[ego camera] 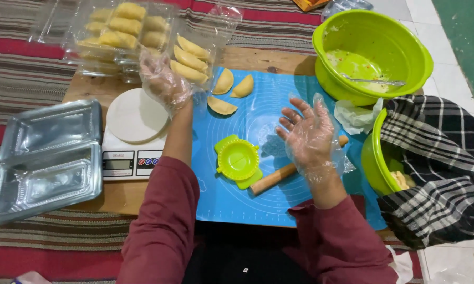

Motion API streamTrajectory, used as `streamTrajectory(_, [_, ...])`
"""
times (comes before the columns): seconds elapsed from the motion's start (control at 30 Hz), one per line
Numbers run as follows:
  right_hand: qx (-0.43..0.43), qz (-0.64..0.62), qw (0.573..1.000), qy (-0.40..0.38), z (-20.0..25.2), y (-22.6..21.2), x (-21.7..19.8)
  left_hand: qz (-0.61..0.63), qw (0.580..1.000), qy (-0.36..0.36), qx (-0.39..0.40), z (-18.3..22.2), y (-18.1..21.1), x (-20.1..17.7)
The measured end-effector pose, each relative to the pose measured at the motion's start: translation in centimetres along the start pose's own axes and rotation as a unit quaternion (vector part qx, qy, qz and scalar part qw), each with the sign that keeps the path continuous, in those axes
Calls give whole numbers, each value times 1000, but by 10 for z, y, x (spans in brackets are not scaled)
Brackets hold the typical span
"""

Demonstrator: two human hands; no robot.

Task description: Preparing pastries by rolling dough, weighing portions, adding filling, and sealing them using a manual mold.

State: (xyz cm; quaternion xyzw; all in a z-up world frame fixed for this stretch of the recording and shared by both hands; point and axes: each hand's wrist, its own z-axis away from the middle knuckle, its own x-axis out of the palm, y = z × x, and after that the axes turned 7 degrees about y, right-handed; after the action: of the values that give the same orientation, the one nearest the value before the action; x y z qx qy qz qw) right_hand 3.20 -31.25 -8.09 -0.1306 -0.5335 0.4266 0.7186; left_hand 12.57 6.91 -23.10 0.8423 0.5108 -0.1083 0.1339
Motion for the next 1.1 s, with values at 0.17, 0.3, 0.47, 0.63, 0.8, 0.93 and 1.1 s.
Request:
streamTrajectory(0.17, [-7, 29, 1000, 1, -4, 3, -4, 351, 906, 44, -235, -30, 4, -62])
streamTrajectory(0.3, [-11, 52, 999, -7, -6, 8, -7, 414, 855, -59, -307, -32, -2, -80])
streamTrajectory(0.47, [-17, 92, 996, -2, -17, 13, -17, 359, 909, -62, -200, -67, -11, -140])
streamTrajectory(0.63, [-36, 140, 989, -6, 0, 11, -2, 434, 807, -60, -395, -42, 6, -103])
streamTrajectory(0.8, [-64, 177, 982, -6, 12, 11, 9, 425, 790, -75, -436, -60, 3, -115])
streamTrajectory(0.93, [-80, 196, 977, 8, 23, 10, 20, 392, 836, -79, -376, -74, -7, -140])
streamTrajectory(1.1, [-90, 202, 975, 31, 32, 7, 30, 372, 868, -89, -316, -81, -15, -164])
